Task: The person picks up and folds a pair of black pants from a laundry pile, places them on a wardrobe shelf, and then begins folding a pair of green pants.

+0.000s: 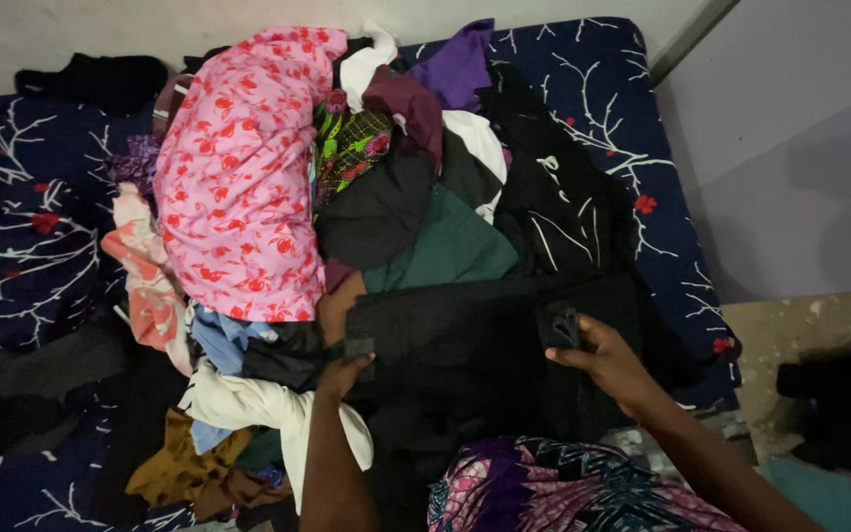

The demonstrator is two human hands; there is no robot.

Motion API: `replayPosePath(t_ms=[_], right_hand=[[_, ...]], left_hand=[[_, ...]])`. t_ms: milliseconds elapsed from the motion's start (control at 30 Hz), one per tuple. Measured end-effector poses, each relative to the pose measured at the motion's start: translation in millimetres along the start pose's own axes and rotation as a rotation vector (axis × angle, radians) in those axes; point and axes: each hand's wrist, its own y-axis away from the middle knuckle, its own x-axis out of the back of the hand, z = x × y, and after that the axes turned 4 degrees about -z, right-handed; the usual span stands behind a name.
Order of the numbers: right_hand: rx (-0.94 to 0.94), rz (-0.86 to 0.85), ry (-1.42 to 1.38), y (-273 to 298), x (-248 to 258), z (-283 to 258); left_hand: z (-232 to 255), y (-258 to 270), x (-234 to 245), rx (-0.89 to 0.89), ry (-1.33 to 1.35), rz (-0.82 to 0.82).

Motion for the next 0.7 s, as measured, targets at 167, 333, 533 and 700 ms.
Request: replayPosePath(t_ms=[167, 333, 533, 700], right_hand=[[0.022, 0.010, -0.010, 0.7, 1.8, 3.2], [-0.001, 0.030, 0.016, 2.5, 0.1, 1.3], [0.017, 0.031, 0.089, -7.3, -7.2, -8.6], [0.081, -0.016, 0.081, -14.8, -10.6, -6.8]], left_hand=[[6.9, -1.1, 4.3, -0.006, -0.220, 0.113], [20.5, 6.9, -4.3, 0.092, -0.021, -0.012], [33.1, 36.0, -11.5, 0.274, 0.286, -0.219], [60.5, 62.3, -12.6, 0.349, 0.421, -0.467]])
